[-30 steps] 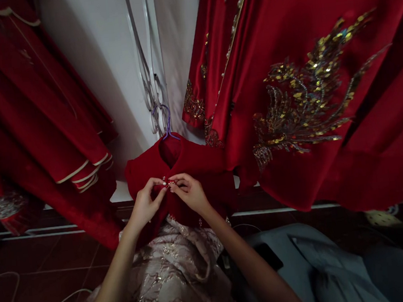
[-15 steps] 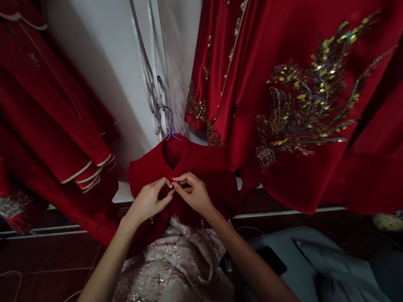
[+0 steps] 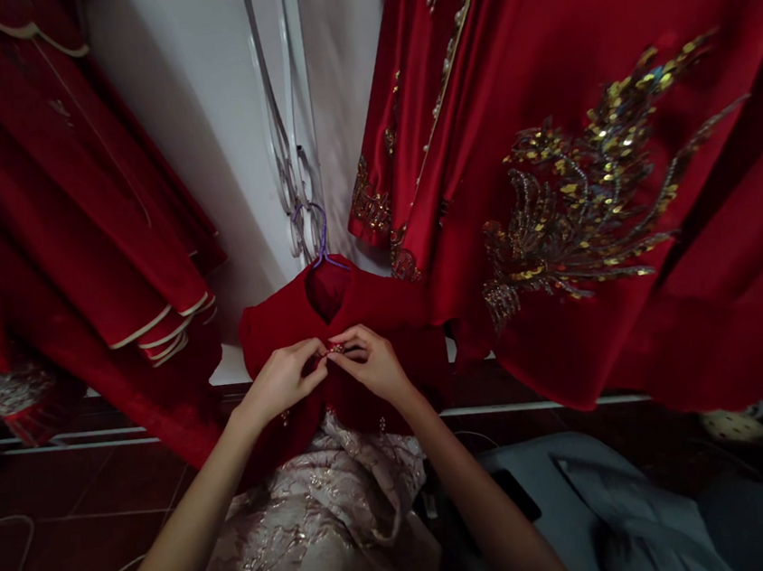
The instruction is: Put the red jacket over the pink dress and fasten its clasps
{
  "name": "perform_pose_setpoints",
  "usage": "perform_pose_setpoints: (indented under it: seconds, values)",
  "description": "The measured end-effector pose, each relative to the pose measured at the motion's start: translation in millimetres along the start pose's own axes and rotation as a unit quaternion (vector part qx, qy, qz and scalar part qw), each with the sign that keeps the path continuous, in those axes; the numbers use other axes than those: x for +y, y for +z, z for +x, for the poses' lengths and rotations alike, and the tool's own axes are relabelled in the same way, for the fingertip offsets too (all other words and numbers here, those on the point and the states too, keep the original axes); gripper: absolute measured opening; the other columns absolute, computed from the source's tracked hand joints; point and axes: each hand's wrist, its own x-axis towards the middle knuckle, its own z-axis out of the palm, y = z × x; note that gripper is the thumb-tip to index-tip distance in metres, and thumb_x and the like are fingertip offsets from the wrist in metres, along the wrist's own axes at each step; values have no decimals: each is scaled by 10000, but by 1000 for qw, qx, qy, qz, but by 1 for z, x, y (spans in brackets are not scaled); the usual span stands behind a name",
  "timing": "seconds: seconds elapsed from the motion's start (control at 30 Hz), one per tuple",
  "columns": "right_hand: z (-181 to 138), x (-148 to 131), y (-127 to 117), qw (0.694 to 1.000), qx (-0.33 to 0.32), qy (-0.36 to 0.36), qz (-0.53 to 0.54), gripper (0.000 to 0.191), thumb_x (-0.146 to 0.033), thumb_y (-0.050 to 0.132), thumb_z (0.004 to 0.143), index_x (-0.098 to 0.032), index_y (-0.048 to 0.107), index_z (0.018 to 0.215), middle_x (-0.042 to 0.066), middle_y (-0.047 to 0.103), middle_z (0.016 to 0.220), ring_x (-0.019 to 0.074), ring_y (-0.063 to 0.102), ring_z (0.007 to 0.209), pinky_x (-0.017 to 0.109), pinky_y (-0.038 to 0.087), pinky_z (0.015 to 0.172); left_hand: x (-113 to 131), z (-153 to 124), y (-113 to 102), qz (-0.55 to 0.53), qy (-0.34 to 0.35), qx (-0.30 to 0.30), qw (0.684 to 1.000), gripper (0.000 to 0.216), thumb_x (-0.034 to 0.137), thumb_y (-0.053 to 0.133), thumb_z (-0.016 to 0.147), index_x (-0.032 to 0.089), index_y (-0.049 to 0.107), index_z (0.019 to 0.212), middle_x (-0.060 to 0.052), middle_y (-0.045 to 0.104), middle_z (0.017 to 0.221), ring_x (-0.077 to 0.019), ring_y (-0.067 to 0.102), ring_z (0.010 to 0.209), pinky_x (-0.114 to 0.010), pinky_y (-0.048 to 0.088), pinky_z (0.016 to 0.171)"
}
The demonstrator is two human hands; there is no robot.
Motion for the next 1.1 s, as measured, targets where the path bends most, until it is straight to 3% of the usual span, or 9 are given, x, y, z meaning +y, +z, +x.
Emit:
perform_pose_setpoints:
  seconds: [0.17,0.4,0.53,0.7,0.87,0.97,1.1]
  values:
    - [1,-3,0,999,-35,-6,17,243,-290,707,674,-198,566,850,26,620,852,145,625,777,296,533,714,-1,2,0,19,21,-12,1000,72,208,449,824,208,520,815,-11,579,786,-137,543,665,-229,376,617]
    - [17,-14,-9,990,-139,-25,-26,260,-191,643,676,-193,489,886,-14,557,799,103,568,691,253,475,660,-4,9,-3,-17,50,-49,997,68,176,488,788,200,550,805,-5,587,770,-128,536,656,-221,383,631]
    - [24,-12,-9,991,-106,-66,-54,299,-180,616,674,-208,446,918,-25,495,814,89,519,676,235,460,640,-8,11,11,-68,11,5,998,101,207,463,829,204,553,875,-22,613,840,-139,571,736,-236,416,693]
    - [-12,4,5,995,-6,-90,-39,455,-154,564,692,-248,347,1081,61,430,1125,134,530,909,293,494,768,-13,-2,40,-253,-63,71,963,210,234,518,814,201,514,1021,-35,594,958,-113,567,768,-212,457,659]
    - [-66,24,22,978,4,-96,-188,741,-119,604,613,-199,258,1263,164,223,1396,210,471,1070,378,462,868,-16,-30,54,-350,-148,149,913,260,267,551,804,194,495,1048,-31,557,923,-89,549,718,-189,449,622]
    - [-83,35,19,962,-2,-79,-262,791,-127,585,639,-182,216,1337,172,244,1401,235,448,1116,401,449,884,-19,-51,58,-324,-183,183,910,309,275,575,786,200,480,1070,-27,541,931,-85,534,689,-199,444,619]
    - [-90,46,-1,944,-27,-31,-328,736,-116,535,674,-227,271,1352,113,425,1262,231,462,1106,409,437,911,-17,-74,62,-204,-188,177,944,351,258,631,726,201,492,1043,-44,543,999,-150,543,878,-290,445,800]
